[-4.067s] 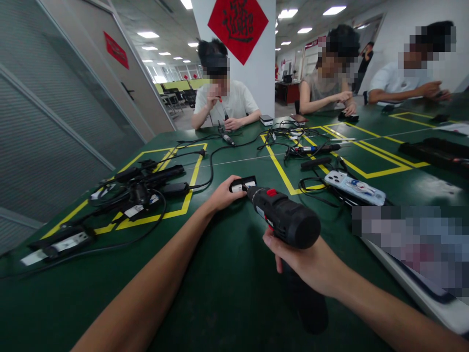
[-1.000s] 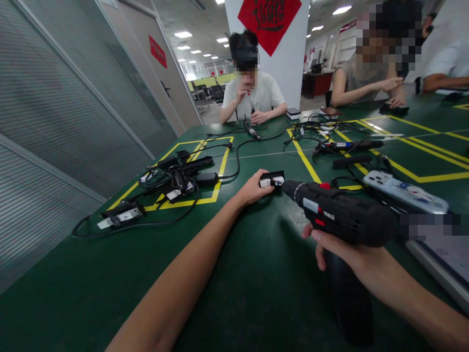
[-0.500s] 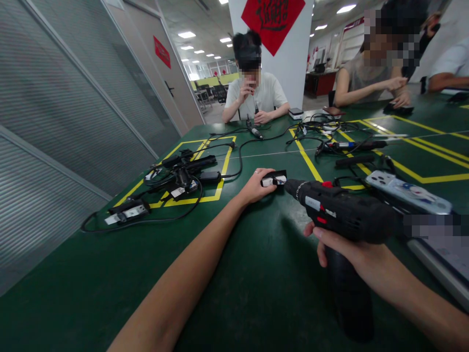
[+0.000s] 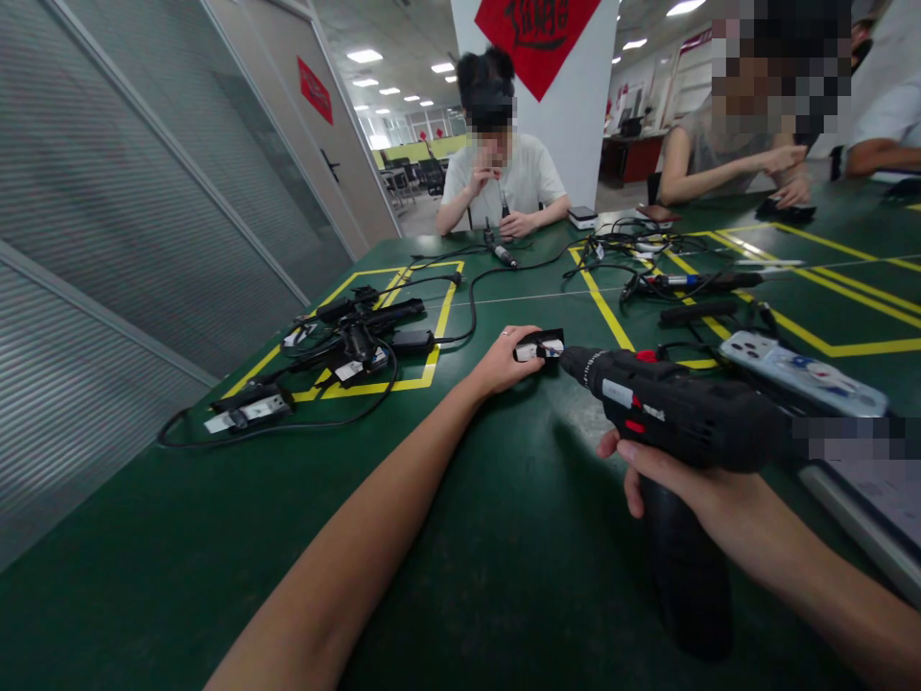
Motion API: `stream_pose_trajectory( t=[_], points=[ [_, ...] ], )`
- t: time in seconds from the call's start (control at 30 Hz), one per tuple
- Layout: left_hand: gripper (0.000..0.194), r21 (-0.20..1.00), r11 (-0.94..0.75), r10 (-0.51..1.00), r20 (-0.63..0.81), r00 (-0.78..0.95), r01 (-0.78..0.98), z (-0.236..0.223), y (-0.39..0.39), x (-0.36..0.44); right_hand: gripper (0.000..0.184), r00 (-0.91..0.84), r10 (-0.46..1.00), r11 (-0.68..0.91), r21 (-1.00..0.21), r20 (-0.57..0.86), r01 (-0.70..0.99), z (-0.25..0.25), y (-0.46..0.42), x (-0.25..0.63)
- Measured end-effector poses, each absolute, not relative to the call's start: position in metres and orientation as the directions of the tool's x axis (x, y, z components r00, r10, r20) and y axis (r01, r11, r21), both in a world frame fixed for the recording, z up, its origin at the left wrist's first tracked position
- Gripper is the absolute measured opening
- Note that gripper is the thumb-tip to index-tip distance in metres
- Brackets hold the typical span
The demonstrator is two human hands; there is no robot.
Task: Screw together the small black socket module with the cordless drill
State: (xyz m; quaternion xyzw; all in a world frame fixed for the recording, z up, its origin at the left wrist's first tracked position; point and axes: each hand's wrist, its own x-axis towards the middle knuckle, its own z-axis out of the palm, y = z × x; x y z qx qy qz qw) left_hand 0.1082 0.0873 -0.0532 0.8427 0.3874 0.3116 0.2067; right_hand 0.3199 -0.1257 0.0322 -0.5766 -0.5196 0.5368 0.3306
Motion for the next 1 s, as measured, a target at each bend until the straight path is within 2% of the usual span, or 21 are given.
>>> stream_pose_trajectory(
  t=[0.6, 0.87, 1.0],
  points=[
    [0.055, 0.601, -0.6, 0.792, 0.357, 0.495, 0.527, -0.0519, 0.0853, 0.1091, 0.033, -0.074, 0.957, -0.238, -0.901, -0.282, 0.363, 0.0317, -0.1253, 0.3229],
    [0.054, 0.587, -0.614, 0.782, 0.362, 0.507, 0.527, -0.0516, 0.0864, 0.1094, 0.027, -0.085, 0.96, -0.228, -0.923, -0.266, 0.309, 0.0358, -0.1257, 0.3191],
    [0.056, 0.599, -0.613, 0.781, 0.363, 0.508, 0.515, -0.0546, 0.0896, 0.1097, 0.033, -0.063, 0.965, -0.222, -0.923, -0.253, 0.316, 0.0329, -0.1249, 0.3183]
  ],
)
